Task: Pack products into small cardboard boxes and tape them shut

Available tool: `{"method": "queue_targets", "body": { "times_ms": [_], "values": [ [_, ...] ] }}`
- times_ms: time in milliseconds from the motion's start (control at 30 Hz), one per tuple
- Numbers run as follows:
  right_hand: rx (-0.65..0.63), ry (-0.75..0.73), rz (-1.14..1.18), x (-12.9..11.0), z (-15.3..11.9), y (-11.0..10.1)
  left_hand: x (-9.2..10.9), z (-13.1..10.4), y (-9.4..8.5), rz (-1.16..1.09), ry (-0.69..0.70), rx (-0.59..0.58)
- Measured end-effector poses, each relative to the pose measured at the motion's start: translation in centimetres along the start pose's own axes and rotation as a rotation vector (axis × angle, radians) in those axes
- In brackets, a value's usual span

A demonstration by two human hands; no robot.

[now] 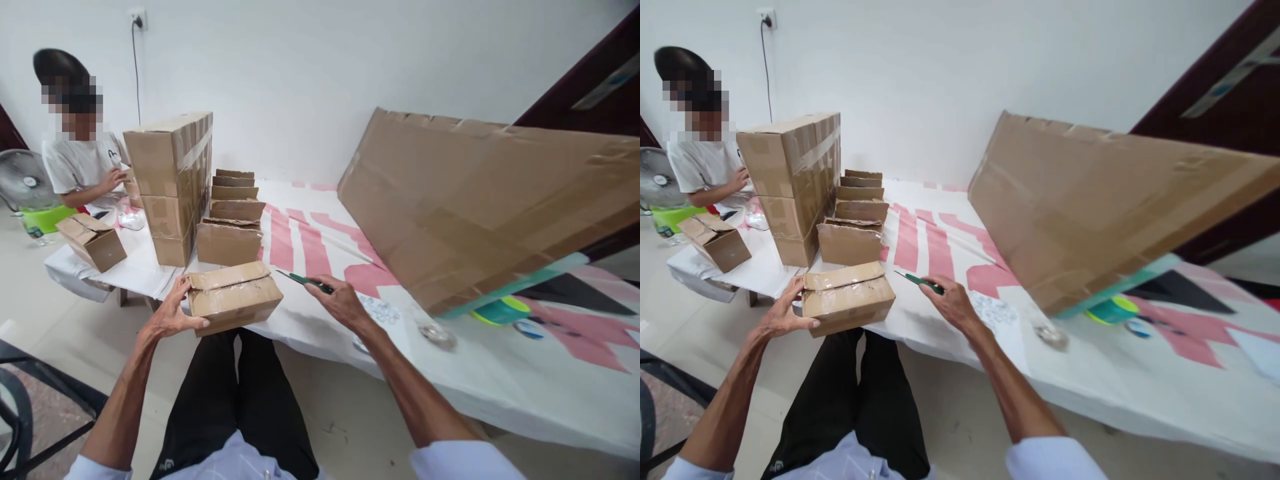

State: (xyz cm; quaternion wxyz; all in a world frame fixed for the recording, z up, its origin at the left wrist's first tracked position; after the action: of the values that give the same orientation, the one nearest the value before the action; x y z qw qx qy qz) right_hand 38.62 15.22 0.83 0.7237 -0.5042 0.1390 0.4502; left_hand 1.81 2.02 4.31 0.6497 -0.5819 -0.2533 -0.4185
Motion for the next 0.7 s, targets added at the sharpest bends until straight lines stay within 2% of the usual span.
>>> {"method": "queue_targets", "body": {
  "times_ms": [100,167,200,267,333,433,500,600,700],
  "values": [
    [0.082,0.087,-0.075,4.0,-1.8,2.3,0.0,0.0,0.0,0.002,-0.005,-0.011],
    [0.1,0.089,-0.104,4.5,-1.9,3.4,0.1,0.0,-0.1,0.001,-0.02,-0.009],
    [0.12,0.07,-0.101,3.9,-1.6,3.6,0.1,0.1,-0.1,0.004,-0.027,-0.008],
    [0.184,-0.016,-0.065,0.9,-0.9,3.3,0.3,0.2,-0.1,0.017,-0.039,-0.01],
    [0.215,-0.153,-0.016,-3.8,-0.2,3.0,0.4,0.3,0.0,0.026,-0.042,-0.011],
    [0.044,-0.411,-0.009,-11.9,-0.3,4.7,0.4,0.5,0.1,0.009,-0.043,-0.019],
    [-0.042,-0.524,-0.094,-15.9,-1.0,6.1,0.2,0.6,0.2,-0.009,-0.045,-0.028],
    [-0.064,-0.58,-0.224,-18.5,-1.8,7.4,0.0,0.5,0.3,-0.023,-0.045,-0.046],
    [-0.058,-0.607,-0.218,-17.9,-1.8,7.2,-0.1,0.4,0.4,-0.033,-0.041,-0.065]
  ]
}}
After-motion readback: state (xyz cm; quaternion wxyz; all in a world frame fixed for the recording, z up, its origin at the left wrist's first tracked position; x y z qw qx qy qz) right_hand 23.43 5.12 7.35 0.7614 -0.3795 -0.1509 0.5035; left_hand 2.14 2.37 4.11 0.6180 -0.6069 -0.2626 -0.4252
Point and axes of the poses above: each hand's wrist, its own z-axis towards the middle knuckle, its own y-axis out of the palm, x = y × z, the point moved 9 cm from there along z, towards the middle knuckle, and after that the axes turned 4 degrees about -y, right-handed, at the moved point
